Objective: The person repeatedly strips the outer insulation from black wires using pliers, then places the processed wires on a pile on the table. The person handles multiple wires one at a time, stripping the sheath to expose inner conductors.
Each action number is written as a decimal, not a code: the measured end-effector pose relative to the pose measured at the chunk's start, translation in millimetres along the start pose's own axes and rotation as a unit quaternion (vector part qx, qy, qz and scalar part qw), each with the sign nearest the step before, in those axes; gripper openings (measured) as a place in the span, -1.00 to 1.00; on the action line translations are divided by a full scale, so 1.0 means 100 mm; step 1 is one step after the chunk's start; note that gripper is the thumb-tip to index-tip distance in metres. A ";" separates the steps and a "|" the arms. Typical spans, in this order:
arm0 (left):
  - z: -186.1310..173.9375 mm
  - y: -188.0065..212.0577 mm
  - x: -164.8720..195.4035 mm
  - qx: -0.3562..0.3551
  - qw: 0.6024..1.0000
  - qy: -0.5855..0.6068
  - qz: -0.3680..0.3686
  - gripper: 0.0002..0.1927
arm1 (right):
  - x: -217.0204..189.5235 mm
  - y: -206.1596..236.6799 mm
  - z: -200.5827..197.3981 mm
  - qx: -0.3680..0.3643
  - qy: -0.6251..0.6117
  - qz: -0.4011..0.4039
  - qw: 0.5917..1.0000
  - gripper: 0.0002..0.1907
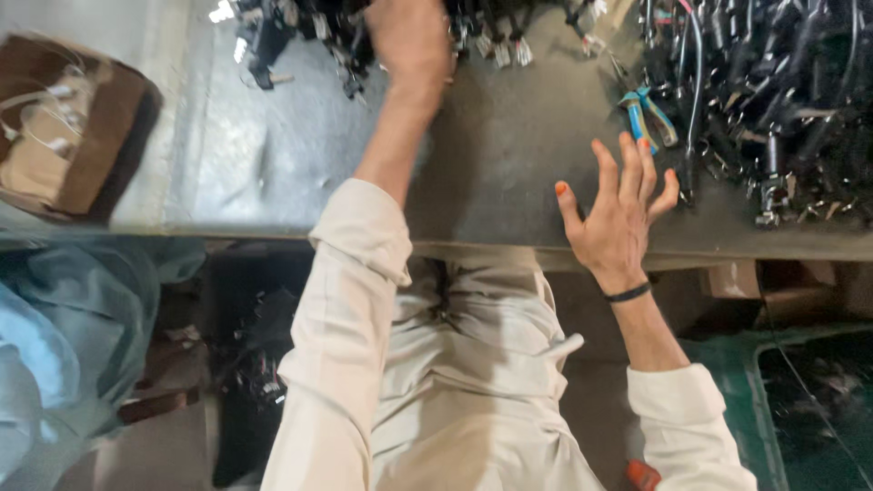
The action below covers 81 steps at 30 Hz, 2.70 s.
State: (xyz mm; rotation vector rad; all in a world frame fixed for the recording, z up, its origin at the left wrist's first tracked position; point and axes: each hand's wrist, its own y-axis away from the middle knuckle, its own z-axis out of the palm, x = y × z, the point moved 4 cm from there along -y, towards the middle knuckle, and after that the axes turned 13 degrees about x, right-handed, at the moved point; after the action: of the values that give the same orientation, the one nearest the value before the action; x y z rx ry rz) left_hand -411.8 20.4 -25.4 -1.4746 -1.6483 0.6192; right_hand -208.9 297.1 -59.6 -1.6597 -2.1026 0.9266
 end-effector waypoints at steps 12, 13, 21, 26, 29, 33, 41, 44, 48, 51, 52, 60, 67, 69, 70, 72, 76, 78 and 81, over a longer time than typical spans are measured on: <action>-1.16 0.73 -0.13 -0.083 0.950 0.286 -0.095 -0.93 | -0.11 -0.01 -0.23 0.091 0.002 -0.020 0.996 -0.67; -1.35 0.86 -0.09 -0.106 0.917 0.358 -0.141 -0.94 | -0.16 -0.01 -0.28 0.106 -0.074 -0.007 0.992 -0.68; -2.74 2.30 0.59 -0.452 0.723 0.512 -0.101 -0.86 | -0.62 0.37 -0.56 -0.093 -0.186 -0.196 0.958 -0.49; -2.94 2.53 0.15 -0.546 0.724 0.411 -0.097 -0.81 | -0.13 0.47 -0.87 -0.060 -0.122 -0.096 0.986 -0.60; -2.99 2.07 -0.05 -0.394 0.879 0.257 0.075 -0.69 | -0.04 0.66 -0.96 -0.118 -0.162 0.008 0.980 -0.61; -2.93 1.47 -0.17 -0.049 0.975 0.119 0.180 -0.65 | -0.38 0.86 -0.99 -0.077 -0.292 0.028 0.953 -0.63; -2.02 2.44 -0.04 -0.101 0.895 0.329 0.285 -0.77 | -1.31 1.10 -0.68 -0.206 -0.321 -0.013 0.924 -0.89; -1.90 2.45 -0.13 -0.170 0.911 0.240 0.289 -0.73 | -1.32 1.05 -0.80 -0.147 -0.391 0.021 0.908 -0.87; -2.35 2.36 0.12 -0.190 0.890 0.374 0.181 -0.73 | -1.28 0.89 -0.92 -0.010 -0.358 0.000 0.934 -0.82; -2.59 2.32 0.23 -0.202 0.874 0.384 0.221 -0.55 | -1.26 0.85 -0.92 -0.033 -0.350 0.021 0.936 -0.78; -2.58 2.25 0.14 -0.211 0.877 0.380 0.203 -0.52 | -1.24 0.86 -0.93 -0.060 -0.363 0.036 0.929 -0.78; -2.23 1.72 -0.71 -0.211 0.934 0.172 0.231 -0.28 | -0.67 0.74 -1.30 0.002 -0.334 0.091 0.938 -0.75; -2.57 1.96 -0.01 -0.192 0.947 0.240 0.097 -0.60 | -0.78 0.75 -0.87 -0.025 -0.561 0.263 0.785 -0.56; -2.60 2.16 0.18 -0.304 0.919 0.250 0.029 -0.67 | -0.95 0.86 -0.58 -0.127 -0.549 0.205 0.800 -0.71; -2.65 2.24 0.24 -0.320 0.907 0.272 -0.006 -0.66 | -1.00 0.93 -0.49 -0.143 -0.595 0.181 0.770 -0.75; -2.75 2.40 0.31 -0.370 0.862 0.335 -0.092 -0.69 | -0.90 1.12 -0.28 -0.178 -0.624 0.275 0.710 -0.84; -2.89 2.55 0.33 -0.401 0.743 0.506 -0.176 -0.81 | -0.60 1.40 -0.05 -0.223 -0.673 0.347 0.614 -0.81; -2.89 2.58 0.32 -0.385 0.726 0.547 -0.161 -0.80 | -0.55 1.49 0.00 -0.229 -0.689 0.342 0.596 -0.82; -2.81 2.71 0.32 -0.388 0.736 0.537 -0.142 -0.83 | -0.63 1.50 -0.02 -0.220 -0.669 0.329 0.630 -0.88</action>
State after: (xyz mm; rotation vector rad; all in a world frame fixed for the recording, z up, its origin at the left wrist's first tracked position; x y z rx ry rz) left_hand -26.6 58.9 -82.3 -1.5472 -1.0838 -1.0967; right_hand -77.3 256.8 -146.4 -2.4420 -2.5688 2.7683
